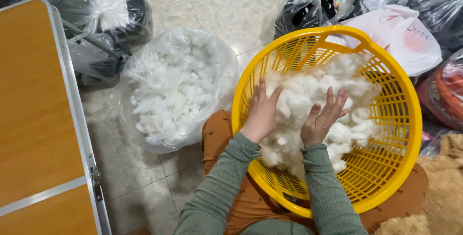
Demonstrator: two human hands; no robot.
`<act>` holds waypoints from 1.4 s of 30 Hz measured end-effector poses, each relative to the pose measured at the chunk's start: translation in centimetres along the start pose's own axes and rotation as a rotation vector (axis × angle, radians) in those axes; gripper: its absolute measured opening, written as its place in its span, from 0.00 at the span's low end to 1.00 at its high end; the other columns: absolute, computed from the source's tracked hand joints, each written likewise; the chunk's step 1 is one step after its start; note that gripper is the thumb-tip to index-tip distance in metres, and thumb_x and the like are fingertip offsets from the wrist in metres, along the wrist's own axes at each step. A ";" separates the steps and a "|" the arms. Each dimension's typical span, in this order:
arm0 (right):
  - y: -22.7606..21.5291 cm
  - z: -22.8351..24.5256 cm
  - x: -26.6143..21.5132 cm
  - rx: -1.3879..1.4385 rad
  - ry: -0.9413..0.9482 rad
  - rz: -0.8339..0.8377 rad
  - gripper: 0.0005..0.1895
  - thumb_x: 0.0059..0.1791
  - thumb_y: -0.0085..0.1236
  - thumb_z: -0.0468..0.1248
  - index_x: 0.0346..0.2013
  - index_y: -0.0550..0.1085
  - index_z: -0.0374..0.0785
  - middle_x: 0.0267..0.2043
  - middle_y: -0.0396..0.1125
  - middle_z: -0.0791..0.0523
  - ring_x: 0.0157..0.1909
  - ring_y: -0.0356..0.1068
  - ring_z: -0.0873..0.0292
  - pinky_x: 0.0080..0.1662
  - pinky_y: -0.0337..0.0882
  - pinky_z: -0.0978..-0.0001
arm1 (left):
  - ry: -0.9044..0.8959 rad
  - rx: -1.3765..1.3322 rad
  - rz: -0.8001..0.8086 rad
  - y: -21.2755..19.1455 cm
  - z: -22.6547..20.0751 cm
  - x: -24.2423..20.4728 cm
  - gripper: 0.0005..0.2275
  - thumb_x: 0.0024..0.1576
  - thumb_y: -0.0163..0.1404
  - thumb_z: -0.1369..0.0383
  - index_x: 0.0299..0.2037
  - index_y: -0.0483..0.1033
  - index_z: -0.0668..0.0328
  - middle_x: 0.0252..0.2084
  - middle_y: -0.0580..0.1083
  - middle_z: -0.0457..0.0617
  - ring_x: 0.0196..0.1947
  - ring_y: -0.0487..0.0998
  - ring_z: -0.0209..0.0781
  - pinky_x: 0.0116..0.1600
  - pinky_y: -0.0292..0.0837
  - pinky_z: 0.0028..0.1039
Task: The person sits on the floor and stuffs a brown plush toy with white cotton-like filling. They repeatedly pack the filling into the toy's opening, adjust the toy's shape, and transfer additional filling from a nearby bag into a yellow basket.
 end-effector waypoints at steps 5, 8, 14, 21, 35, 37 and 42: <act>8.5 -3.6 -2.8 -0.271 0.109 0.501 0.30 0.57 0.41 0.55 0.73 0.61 0.51 0.81 0.39 0.44 0.80 0.36 0.35 0.70 0.26 0.28 | 0.030 -0.285 -0.158 -2.2 1.6 -1.4 0.20 0.58 0.56 0.69 0.61 0.72 0.60 0.67 0.67 0.64 0.68 0.66 0.63 0.70 0.63 0.44; 13.7 -3.9 -7.6 -0.362 -0.084 0.836 0.29 0.56 0.40 0.58 0.69 0.65 0.53 0.80 0.39 0.45 0.78 0.34 0.31 0.69 0.31 0.30 | -0.011 -0.308 -0.307 -5.4 3.5 -2.0 0.14 0.62 0.54 0.67 0.57 0.76 0.58 0.65 0.70 0.57 0.67 0.70 0.57 0.70 0.66 0.41; 13.8 -3.0 -8.8 -0.444 -0.107 0.891 0.27 0.53 0.43 0.55 0.63 0.70 0.49 0.74 0.49 0.47 0.75 0.44 0.38 0.68 0.31 0.26 | -0.128 0.003 -0.632 -10.5 12.9 -4.1 0.10 0.63 0.54 0.67 0.53 0.80 0.55 0.65 0.71 0.54 0.71 0.63 0.58 0.73 0.58 0.46; 4.5 10.3 -0.1 0.234 -0.108 0.258 0.11 0.64 0.47 0.42 0.57 0.68 0.40 0.74 0.51 0.44 0.78 0.51 0.41 0.76 0.51 0.39 | -0.606 0.253 -0.471 -6.7 29.8 -8.7 0.18 0.61 0.55 0.64 0.62 0.73 0.50 0.73 0.58 0.58 0.76 0.47 0.63 0.76 0.34 0.62; 16.4 24.9 -8.2 -0.135 -0.744 0.882 0.31 0.54 0.50 0.51 0.71 0.62 0.47 0.76 0.48 0.44 0.79 0.38 0.39 0.71 0.38 0.34 | -1.158 0.155 0.101 -1.8 41.3 -16.0 0.66 0.35 0.73 0.51 0.76 0.26 0.21 0.79 0.20 0.58 0.78 0.26 0.71 0.69 0.41 0.75; 16.7 24.5 -8.5 -0.161 -0.735 0.907 0.33 0.53 0.49 0.52 0.71 0.61 0.46 0.75 0.49 0.44 0.78 0.40 0.40 0.72 0.40 0.36 | -1.174 0.123 0.178 -0.2 42.1 -16.3 0.66 0.36 0.73 0.52 0.75 0.24 0.19 0.78 0.18 0.57 0.78 0.26 0.71 0.68 0.43 0.75; 16.7 24.4 -8.4 -0.230 -0.755 0.906 0.32 0.54 0.48 0.53 0.71 0.60 0.48 0.75 0.51 0.46 0.79 0.43 0.43 0.73 0.39 0.39 | -1.210 0.141 0.327 6.3 45.0 -18.8 0.57 0.46 0.68 0.58 0.75 0.27 0.20 0.79 0.21 0.57 0.77 0.37 0.72 0.68 0.51 0.70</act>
Point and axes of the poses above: each hand's wrist, its own x-axis towards the middle knuckle, its own y-axis out of the palm, z = x × y, the point moved 9 cm from there along x, towards the middle knuckle
